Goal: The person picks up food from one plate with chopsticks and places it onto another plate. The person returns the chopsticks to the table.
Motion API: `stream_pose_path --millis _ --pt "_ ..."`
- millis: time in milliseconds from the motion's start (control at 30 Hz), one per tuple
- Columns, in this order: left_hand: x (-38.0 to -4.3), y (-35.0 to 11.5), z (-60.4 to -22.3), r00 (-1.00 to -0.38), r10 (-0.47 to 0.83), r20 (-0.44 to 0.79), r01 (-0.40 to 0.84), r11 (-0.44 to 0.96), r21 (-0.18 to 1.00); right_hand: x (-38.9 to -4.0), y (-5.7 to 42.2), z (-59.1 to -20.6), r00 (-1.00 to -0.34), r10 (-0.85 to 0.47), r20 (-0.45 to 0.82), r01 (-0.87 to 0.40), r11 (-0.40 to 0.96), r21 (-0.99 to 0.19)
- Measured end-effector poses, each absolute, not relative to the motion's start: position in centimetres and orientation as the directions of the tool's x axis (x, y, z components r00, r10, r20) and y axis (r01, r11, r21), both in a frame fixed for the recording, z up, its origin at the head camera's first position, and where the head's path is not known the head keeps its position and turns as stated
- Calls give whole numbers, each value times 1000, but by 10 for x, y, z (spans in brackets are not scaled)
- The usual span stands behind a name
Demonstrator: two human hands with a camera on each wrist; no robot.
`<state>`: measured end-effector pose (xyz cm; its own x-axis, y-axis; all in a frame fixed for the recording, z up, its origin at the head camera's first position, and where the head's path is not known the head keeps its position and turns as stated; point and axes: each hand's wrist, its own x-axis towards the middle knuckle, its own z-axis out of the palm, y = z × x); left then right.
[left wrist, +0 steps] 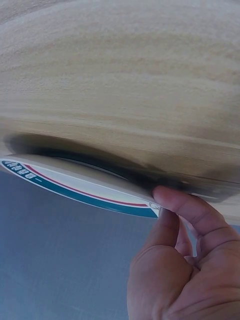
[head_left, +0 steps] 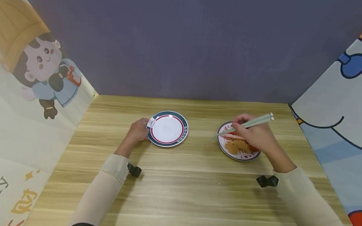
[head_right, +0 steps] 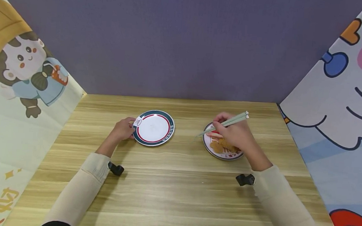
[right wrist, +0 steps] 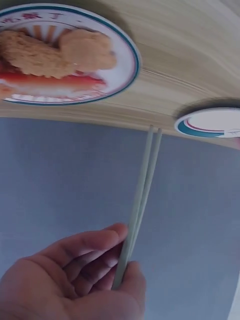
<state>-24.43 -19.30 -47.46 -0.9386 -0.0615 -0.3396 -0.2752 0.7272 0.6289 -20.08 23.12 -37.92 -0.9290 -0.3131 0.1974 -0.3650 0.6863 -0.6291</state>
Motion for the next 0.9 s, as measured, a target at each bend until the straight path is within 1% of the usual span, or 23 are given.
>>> stream_pose_path --millis 167,333,500,733,900 --pt "-245 -193 -474 -935 -58 -351 -283 719 635 -202 248 -383 -948 -251 196 -318 749 -581" --pt "-245 -193 -474 -935 -63 -348 -284 721 632 -201 261 -386 -945 -202 257 -315 774 -549" --pt "-246 -194 -475 -934 -71 -350 -289 724 626 -202 271 -393 -939 -126 319 -301 747 -592" --pt "-246 -193 -476 -930 -67 -361 -300 704 644 -200 282 -402 -942 -30 335 -250 726 -640" --pt "-246 -195 -477 -934 -59 -353 -288 708 645 -200 287 -406 -927 -12 374 -274 703 -656"
